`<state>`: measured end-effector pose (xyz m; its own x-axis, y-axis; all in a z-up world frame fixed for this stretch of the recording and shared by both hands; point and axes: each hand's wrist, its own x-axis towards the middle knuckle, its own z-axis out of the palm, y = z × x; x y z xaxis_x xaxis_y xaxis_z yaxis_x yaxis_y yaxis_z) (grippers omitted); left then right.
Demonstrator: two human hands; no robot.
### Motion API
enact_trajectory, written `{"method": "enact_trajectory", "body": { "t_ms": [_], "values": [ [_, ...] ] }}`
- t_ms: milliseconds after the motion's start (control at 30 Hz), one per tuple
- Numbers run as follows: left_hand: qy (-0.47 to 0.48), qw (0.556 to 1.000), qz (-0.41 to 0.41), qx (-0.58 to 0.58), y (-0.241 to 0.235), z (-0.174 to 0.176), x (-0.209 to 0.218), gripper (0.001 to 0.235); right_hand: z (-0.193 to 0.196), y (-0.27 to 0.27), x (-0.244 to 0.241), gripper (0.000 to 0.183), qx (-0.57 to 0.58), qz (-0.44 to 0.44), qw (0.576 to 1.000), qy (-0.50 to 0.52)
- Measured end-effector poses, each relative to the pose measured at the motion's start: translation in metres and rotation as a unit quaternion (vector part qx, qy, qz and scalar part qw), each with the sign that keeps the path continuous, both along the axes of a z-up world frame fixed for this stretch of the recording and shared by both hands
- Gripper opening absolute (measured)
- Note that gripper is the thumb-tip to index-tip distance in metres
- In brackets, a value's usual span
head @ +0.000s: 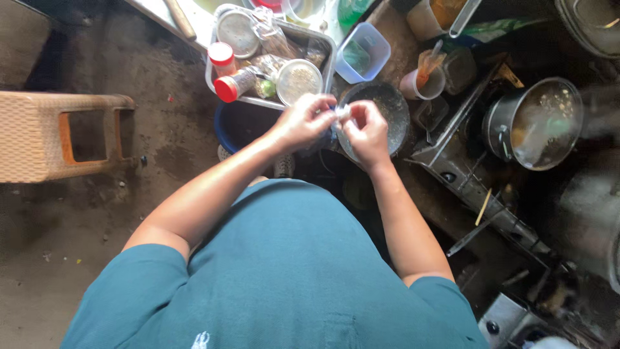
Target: The person uses a stone mortar and pestle to grind spices, adds ingredients from various containers, and then pours the ground mixture into a small plastic bag.
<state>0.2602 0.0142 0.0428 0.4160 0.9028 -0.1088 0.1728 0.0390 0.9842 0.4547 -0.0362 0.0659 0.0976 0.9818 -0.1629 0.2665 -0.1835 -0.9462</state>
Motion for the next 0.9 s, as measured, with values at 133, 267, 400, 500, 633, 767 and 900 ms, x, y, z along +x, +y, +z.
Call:
{"method": "enact_trajectory", "body": {
  "t_ms": [133,267,400,500,633,767,900],
  "values": [
    [0.069,0.997,-0.022,0.012,-0.022,0.009,0.012,0.047,0.011,-0.027,-0.013,0.023,0.082,0.017,0.965,-0.247],
    [0.089,0.996,-0.011,0.009,-0.037,-0.003,0.013,0.034,0.006,-0.046,-0.02,0.019,0.073,0.021,0.965,-0.251],
    [0.059,0.996,-0.005,-0.064,-0.052,-0.025,0.018,0.031,0.002,-0.056,-0.022,0.017,0.062,0.032,0.973,-0.219],
    [0.055,0.995,-0.002,-0.089,-0.054,-0.033,0.015,0.026,0.004,-0.058,-0.022,0.014,0.065,0.059,0.972,-0.218],
    [0.067,0.986,-0.025,-0.151,-0.057,-0.032,0.015,0.025,0.007,-0.063,-0.023,0.019,0.052,0.03,0.979,-0.195],
    [0.038,0.968,0.001,-0.247,-0.063,-0.032,0.016,0.027,0.005,-0.064,-0.02,0.016,0.135,0.092,0.955,-0.249],
    [0.035,0.978,0.019,-0.204,-0.072,-0.033,0.015,0.036,-0.001,-0.068,-0.018,0.014,0.11,0.102,0.959,-0.241]
  ]
}}
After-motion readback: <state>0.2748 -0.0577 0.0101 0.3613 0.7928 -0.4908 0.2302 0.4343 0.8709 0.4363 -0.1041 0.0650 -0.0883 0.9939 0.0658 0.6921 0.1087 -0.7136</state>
